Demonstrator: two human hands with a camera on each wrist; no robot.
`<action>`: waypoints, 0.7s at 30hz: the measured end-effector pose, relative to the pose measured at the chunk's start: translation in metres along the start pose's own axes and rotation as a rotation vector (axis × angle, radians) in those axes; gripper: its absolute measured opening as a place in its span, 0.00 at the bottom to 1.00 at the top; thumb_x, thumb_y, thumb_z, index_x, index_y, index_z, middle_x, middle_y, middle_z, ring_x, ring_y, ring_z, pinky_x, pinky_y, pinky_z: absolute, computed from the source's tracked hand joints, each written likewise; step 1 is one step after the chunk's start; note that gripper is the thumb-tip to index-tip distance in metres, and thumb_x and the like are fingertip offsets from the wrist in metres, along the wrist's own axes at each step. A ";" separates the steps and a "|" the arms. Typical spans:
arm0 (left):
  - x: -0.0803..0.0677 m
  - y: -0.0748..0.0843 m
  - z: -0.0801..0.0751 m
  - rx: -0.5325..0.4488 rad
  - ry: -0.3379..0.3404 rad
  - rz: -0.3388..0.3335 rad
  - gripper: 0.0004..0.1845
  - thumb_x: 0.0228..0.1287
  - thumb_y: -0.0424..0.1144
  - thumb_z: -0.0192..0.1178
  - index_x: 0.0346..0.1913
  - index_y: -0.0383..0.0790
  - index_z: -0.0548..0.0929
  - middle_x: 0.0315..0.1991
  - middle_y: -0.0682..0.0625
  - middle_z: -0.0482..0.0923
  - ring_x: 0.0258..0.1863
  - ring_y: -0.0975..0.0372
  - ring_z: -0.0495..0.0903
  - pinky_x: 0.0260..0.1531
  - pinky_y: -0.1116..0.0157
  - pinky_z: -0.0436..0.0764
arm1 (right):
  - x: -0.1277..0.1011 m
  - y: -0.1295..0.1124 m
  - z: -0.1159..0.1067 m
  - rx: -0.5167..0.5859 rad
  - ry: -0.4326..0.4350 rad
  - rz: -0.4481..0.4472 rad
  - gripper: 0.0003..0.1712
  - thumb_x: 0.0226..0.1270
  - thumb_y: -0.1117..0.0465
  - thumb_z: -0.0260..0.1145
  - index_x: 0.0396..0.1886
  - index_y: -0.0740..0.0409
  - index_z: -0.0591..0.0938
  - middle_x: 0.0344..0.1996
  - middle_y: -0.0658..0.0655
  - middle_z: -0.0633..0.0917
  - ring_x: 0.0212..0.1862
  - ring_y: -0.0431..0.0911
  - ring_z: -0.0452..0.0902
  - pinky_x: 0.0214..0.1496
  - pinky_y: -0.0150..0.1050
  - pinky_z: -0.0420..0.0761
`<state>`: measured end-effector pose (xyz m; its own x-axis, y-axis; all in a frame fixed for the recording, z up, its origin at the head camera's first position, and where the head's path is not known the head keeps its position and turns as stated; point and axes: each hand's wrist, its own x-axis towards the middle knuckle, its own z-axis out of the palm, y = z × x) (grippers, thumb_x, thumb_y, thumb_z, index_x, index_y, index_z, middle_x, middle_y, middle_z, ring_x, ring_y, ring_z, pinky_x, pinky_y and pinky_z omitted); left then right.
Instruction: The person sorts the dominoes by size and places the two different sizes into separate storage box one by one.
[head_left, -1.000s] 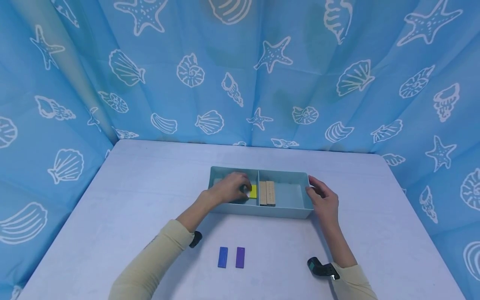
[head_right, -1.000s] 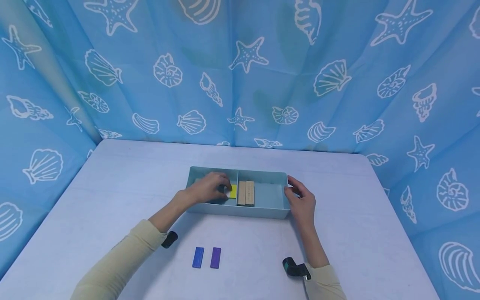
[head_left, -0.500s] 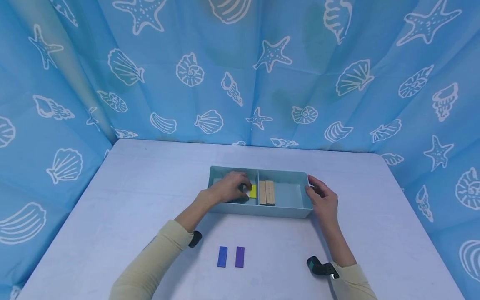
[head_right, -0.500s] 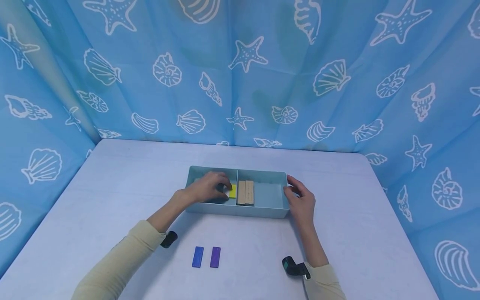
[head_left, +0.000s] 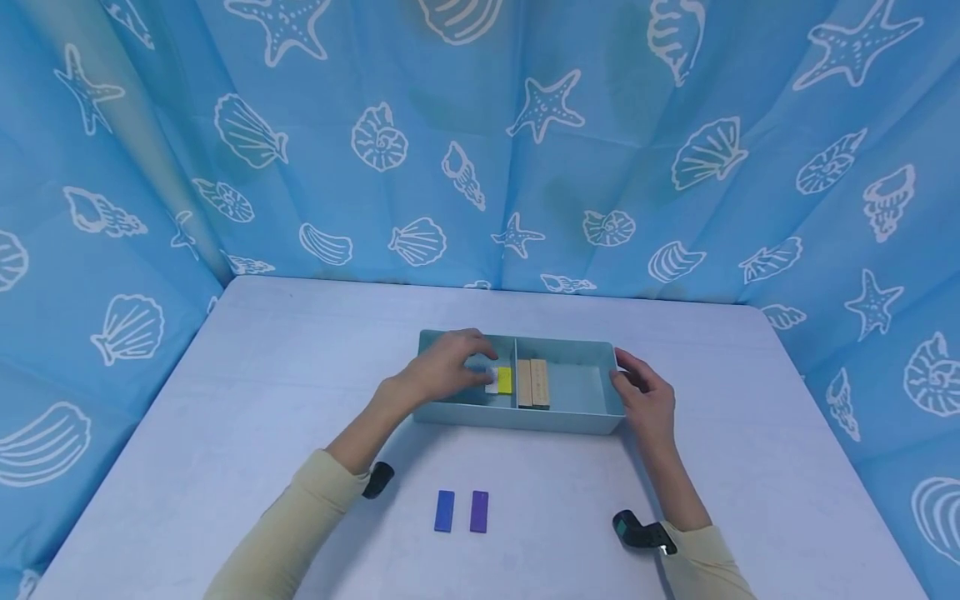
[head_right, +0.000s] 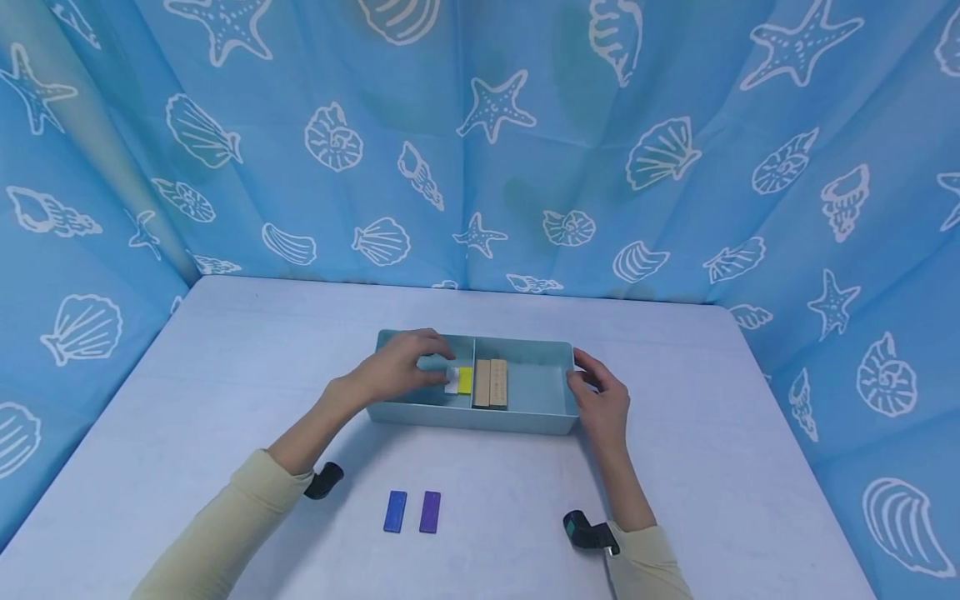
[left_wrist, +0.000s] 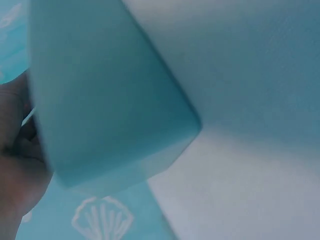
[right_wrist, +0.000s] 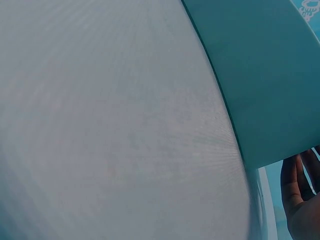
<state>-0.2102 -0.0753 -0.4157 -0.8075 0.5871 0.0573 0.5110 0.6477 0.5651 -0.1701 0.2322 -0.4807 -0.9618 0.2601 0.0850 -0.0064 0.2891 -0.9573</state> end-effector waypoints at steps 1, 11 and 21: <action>-0.004 0.003 -0.004 0.005 0.017 0.009 0.17 0.62 0.36 0.69 0.54 0.38 0.85 0.51 0.49 0.82 0.55 0.57 0.78 0.58 0.60 0.77 | 0.000 0.000 0.000 -0.001 0.000 0.004 0.23 0.74 0.59 0.60 0.67 0.52 0.77 0.63 0.54 0.78 0.63 0.48 0.72 0.67 0.44 0.71; -0.059 0.039 -0.025 0.010 0.158 0.097 0.17 0.59 0.37 0.72 0.51 0.42 0.85 0.51 0.51 0.81 0.54 0.60 0.79 0.55 0.63 0.80 | 0.001 -0.003 0.000 -0.006 0.012 0.004 0.23 0.74 0.60 0.60 0.67 0.54 0.77 0.63 0.55 0.78 0.63 0.48 0.73 0.64 0.39 0.73; -0.114 0.051 -0.005 0.011 -0.021 0.047 0.17 0.59 0.39 0.73 0.51 0.43 0.86 0.49 0.54 0.81 0.52 0.62 0.80 0.52 0.63 0.82 | -0.002 -0.002 0.001 -0.011 0.016 -0.021 0.22 0.72 0.60 0.61 0.65 0.53 0.79 0.62 0.54 0.80 0.62 0.47 0.74 0.66 0.46 0.72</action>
<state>-0.0936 -0.1112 -0.3895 -0.7764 0.6268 0.0660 0.5514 0.6247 0.5530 -0.1683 0.2305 -0.4795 -0.9570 0.2687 0.1096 -0.0236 0.3045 -0.9522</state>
